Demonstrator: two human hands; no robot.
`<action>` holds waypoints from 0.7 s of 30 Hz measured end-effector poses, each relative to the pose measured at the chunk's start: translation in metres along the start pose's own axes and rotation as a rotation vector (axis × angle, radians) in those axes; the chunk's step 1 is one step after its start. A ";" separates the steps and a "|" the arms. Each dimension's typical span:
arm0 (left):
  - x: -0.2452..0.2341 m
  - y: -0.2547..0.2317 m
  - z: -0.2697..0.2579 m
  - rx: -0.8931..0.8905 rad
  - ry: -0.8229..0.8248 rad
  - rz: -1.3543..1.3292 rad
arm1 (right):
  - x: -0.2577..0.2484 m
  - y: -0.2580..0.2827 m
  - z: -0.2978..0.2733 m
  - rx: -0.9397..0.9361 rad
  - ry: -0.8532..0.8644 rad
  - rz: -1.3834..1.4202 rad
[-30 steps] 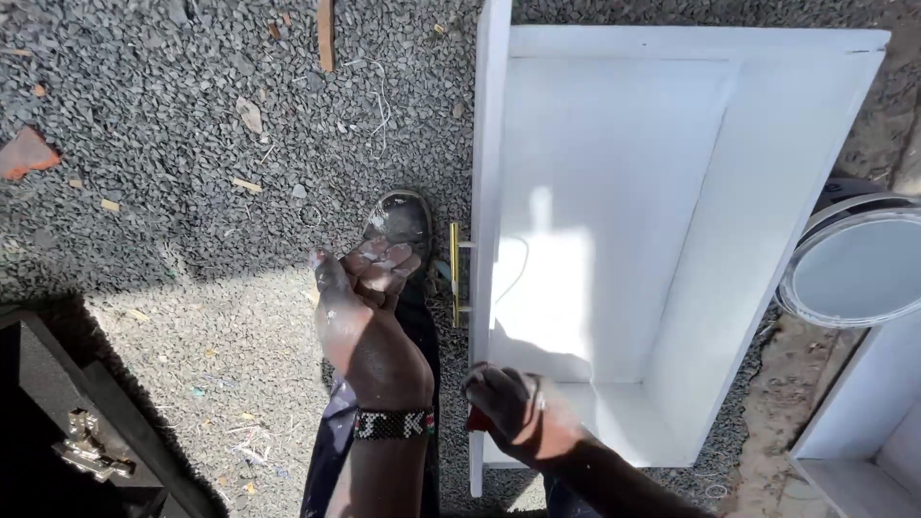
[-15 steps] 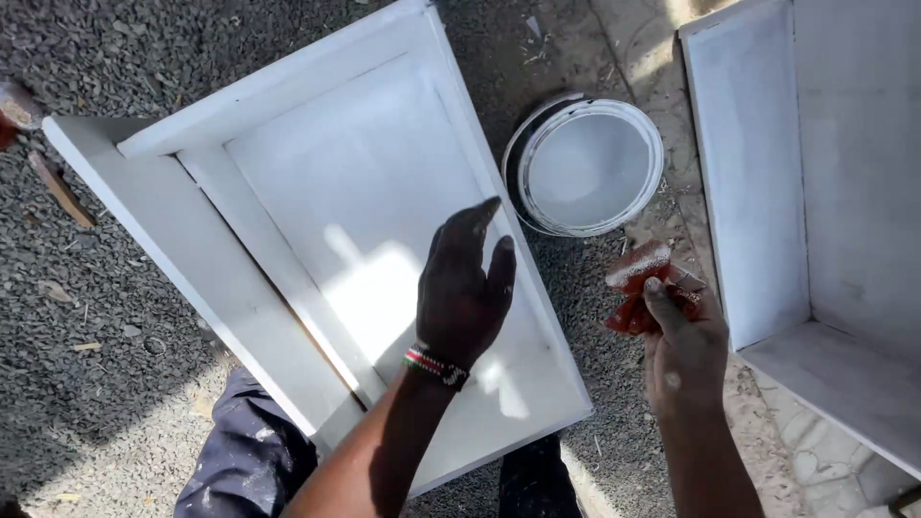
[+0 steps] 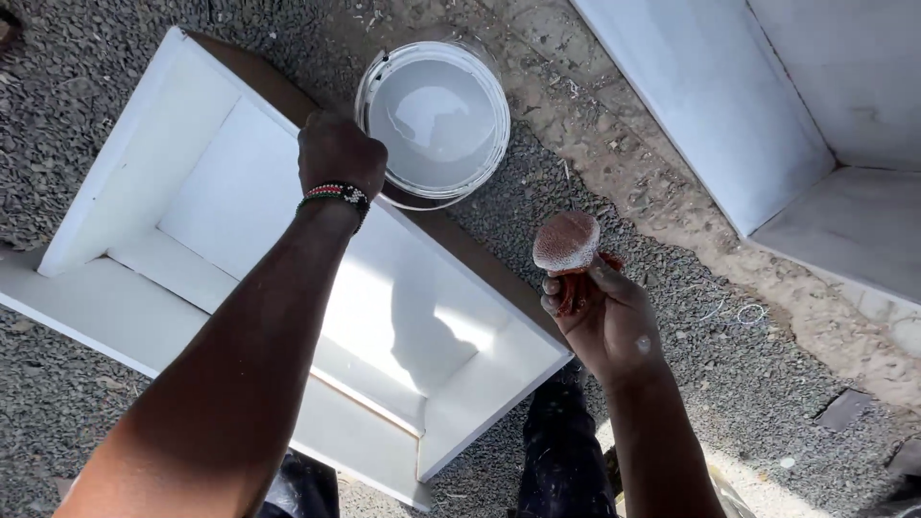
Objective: Paint the interior corners and edges of a white drawer using a small sponge applicator.
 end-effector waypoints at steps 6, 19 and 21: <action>0.004 -0.001 -0.034 0.066 -0.089 -0.347 | -0.041 0.044 -0.032 -0.034 -0.119 0.005; 0.116 -0.161 -0.202 0.240 0.350 -0.200 | -0.138 0.077 -0.052 -0.222 -0.409 -0.478; 0.142 -0.174 -0.219 0.291 0.351 -0.241 | -0.137 0.067 -0.051 -0.316 -0.333 -0.625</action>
Point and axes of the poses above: each hand's wrist, its own z-axis towards the middle knuckle, its own x-axis out of the palm, y = z × x, the point moved 7 cm from there along z, towards the middle knuckle, and after that the axes turned 9 degrees about -y, right-handed, at the moved point
